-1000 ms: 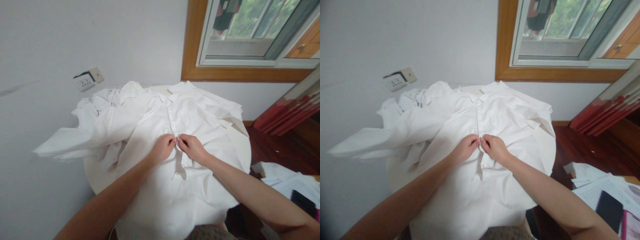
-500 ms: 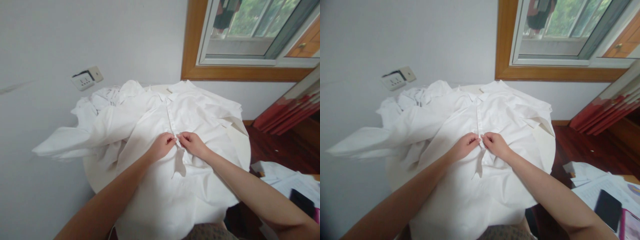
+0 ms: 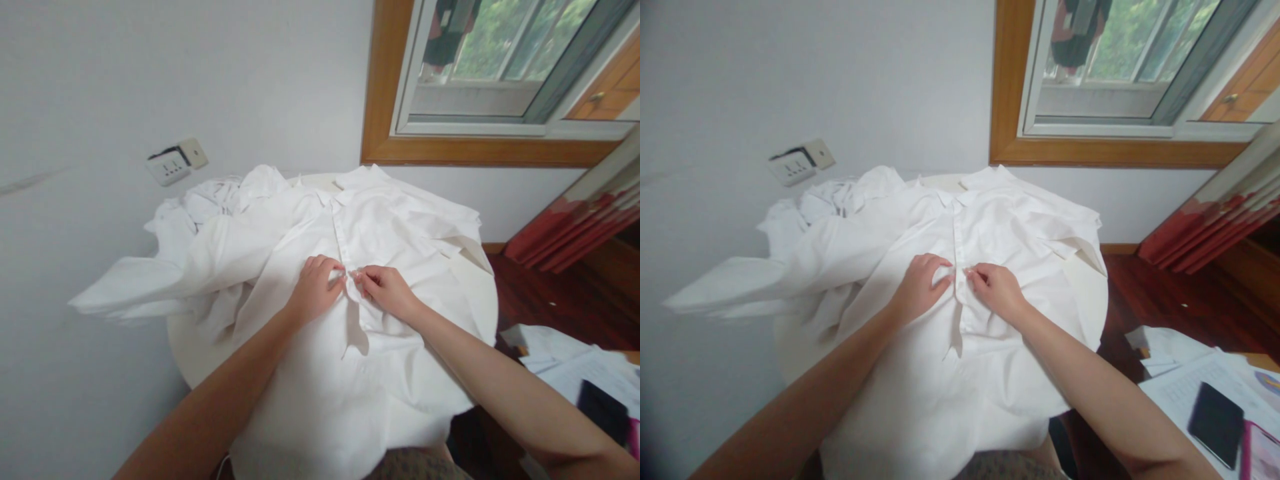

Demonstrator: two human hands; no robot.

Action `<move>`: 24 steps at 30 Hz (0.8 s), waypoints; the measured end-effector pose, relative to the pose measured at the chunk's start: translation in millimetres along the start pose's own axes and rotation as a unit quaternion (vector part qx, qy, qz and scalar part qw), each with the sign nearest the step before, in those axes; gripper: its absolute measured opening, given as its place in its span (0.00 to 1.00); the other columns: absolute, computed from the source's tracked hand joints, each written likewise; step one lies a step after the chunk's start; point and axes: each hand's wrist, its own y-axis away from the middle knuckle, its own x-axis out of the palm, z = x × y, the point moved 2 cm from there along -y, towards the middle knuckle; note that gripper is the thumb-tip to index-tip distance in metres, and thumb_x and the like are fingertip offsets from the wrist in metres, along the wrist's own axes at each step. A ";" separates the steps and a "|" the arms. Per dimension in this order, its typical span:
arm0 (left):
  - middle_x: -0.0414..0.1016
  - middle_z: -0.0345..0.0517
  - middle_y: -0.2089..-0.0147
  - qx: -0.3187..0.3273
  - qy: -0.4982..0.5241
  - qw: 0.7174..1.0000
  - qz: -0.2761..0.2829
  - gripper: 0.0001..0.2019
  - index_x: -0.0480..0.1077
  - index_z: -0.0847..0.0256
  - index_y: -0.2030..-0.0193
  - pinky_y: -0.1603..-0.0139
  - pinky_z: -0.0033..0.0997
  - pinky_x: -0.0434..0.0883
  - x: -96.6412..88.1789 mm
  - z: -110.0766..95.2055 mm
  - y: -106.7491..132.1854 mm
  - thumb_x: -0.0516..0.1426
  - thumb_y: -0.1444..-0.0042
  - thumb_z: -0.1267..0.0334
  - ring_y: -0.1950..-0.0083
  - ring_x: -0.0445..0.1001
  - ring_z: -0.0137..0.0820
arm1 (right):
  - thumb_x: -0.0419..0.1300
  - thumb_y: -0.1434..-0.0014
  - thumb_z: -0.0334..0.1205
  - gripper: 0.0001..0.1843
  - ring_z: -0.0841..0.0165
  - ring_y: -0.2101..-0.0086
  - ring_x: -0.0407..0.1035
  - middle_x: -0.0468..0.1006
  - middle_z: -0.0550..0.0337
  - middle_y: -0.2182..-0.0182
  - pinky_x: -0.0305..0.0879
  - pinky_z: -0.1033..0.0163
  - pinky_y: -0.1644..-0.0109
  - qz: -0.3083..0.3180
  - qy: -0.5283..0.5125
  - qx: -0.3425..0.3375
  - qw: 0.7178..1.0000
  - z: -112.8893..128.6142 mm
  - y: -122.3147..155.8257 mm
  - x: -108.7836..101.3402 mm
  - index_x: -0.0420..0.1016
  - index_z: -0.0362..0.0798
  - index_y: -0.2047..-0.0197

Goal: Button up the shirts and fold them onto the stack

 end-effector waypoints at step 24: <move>0.64 0.56 0.34 0.018 -0.200 0.977 0.072 0.22 0.65 0.62 0.37 0.33 0.44 0.57 7.4 52.5 -25.9 0.44 0.32 0.56 0.33 0.61 0.41 | 0.47 0.31 0.46 0.19 0.58 0.39 0.60 0.70 0.54 0.40 0.54 0.45 0.39 -0.028 0.302 -0.014 0.953 -52.8 -16.4 -27.5 0.75 0.55 0.45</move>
